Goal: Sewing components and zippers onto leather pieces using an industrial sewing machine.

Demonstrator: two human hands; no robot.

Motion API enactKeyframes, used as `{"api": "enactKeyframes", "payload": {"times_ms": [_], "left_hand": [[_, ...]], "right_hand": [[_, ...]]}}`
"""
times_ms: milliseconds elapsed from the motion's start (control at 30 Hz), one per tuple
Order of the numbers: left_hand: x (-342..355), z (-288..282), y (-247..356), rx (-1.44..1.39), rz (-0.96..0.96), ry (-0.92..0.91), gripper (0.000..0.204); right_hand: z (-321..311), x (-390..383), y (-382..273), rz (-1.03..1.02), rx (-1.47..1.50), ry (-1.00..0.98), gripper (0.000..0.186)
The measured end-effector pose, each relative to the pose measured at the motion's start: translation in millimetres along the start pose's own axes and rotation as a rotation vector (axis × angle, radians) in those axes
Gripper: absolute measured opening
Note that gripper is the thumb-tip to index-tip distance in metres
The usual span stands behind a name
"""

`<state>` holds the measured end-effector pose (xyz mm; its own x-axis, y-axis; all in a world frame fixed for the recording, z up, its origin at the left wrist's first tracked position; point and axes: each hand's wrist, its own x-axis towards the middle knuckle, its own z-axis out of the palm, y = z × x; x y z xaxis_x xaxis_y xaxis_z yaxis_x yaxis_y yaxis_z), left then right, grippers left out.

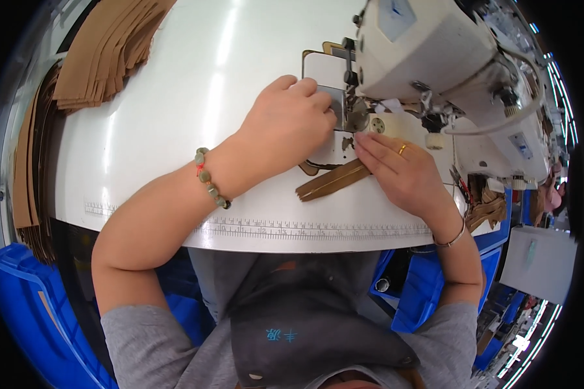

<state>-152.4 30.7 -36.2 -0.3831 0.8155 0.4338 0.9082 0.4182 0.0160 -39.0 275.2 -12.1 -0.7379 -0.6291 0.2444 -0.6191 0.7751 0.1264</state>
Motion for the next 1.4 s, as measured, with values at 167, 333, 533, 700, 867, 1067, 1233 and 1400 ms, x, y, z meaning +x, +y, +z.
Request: {"api": "enactKeyframes", "payload": {"times_ms": [167, 333, 533, 700, 867, 1067, 1233, 1400], "left_hand": [[2, 0, -2, 0.016, -0.023, 0.071, 0.025], [7, -4, -9, -0.004, -0.112, 0.107, 0.022], [-8, -15, -40, 0.135, -0.290, 0.114, 0.025], [-60, -62, -139, 0.456, -0.456, 0.151, 0.025], [-111, -109, -213, 0.726, -0.839, 0.045, 0.029], [-107, -125, -224, 0.718, -0.927, -0.232, 0.029], [-102, -156, -237, 0.666, -1.040, -0.318, 0.037], [-84, -152, -129, -1.381, -1.102, 0.219, 0.037]], "right_hand": [[6, 2, 2, 0.099, 0.029, -0.006, 0.018], [50, 15, 23, 0.255, -0.028, 0.319, 0.004], [42, -3, 18, 0.139, -0.025, 0.294, 0.016], [33, -3, 0, 0.010, 0.074, 0.277, 0.030], [34, 10, -5, -0.108, 0.055, 0.354, 0.028], [34, 9, -4, -0.093, 0.089, 0.340, 0.027], [35, 11, -5, -0.109, 0.106, 0.342, 0.027], [34, 6, -4, -0.077, 0.135, 0.308, 0.029]]}}
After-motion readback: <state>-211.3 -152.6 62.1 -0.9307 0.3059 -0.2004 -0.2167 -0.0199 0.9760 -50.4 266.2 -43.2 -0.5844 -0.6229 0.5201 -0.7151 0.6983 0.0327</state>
